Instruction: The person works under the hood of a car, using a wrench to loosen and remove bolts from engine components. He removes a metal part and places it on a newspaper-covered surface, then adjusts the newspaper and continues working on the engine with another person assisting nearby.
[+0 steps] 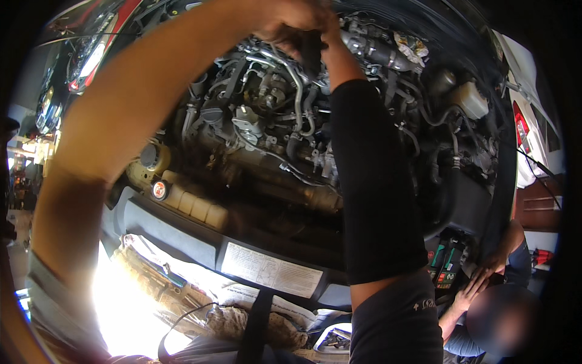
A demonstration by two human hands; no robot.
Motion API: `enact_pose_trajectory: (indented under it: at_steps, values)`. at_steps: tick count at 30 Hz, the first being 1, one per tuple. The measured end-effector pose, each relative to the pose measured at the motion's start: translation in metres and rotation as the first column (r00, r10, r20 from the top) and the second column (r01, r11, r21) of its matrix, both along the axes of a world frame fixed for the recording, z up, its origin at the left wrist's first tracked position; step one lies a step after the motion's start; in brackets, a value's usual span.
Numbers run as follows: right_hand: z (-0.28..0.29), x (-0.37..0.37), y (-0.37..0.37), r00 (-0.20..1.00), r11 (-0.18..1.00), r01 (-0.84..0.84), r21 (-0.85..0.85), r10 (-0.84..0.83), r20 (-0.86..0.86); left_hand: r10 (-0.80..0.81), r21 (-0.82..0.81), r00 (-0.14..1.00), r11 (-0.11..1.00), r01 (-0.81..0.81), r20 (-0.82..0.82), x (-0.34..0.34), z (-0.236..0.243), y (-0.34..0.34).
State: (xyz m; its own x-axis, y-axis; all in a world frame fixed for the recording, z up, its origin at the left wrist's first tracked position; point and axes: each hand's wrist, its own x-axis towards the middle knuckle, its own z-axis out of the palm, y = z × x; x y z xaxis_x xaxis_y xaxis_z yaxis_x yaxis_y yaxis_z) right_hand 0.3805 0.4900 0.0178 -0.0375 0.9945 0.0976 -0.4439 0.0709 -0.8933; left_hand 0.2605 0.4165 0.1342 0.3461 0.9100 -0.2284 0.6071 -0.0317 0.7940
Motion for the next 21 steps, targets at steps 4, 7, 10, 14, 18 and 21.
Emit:
enact_pose_trajectory:
  at_steps: [4, 7, 10, 14, 18, 21]
  values:
    - [0.001, 0.01, -0.003, 0.99, 0.992, -0.127, 0.001, 0.127, -0.062, 0.042, -0.17, 0.989, 0.985, -0.018, 0.14, 0.005, 0.002, 0.007]
    - [-0.003, 0.01, -0.006, 0.989, 0.992, -0.129, -0.014, 0.128, -0.068, 0.064, -0.257, 0.981, 0.966, -0.015, 0.181, -0.001, 0.008, 0.016]
    - [-0.006, 0.009, -0.01, 0.981, 0.988, -0.153, -0.008, 0.151, -0.119, 0.086, -0.325, 0.976, 0.946, -0.016, 0.202, -0.003, 0.007, 0.019]
    - [-0.001, 0.01, -0.02, 0.929, 0.933, -0.356, 0.051, 0.359, -0.089, 0.131, -0.258, 0.943, 0.965, -0.05, 0.307, -0.014, -0.005, 0.007]
    - [0.013, -0.006, -0.03, 0.99, 0.99, -0.14, -0.006, 0.14, -0.008, 0.046, -0.272, 0.957, 0.962, 0.035, 0.285, -0.043, -0.001, 0.003]
    - [0.023, -0.004, -0.037, 0.974, 0.972, -0.214, 0.094, 0.205, 0.099, -0.004, -0.284, 0.969, 0.956, 0.076, 0.249, -0.04, 0.032, 0.019]
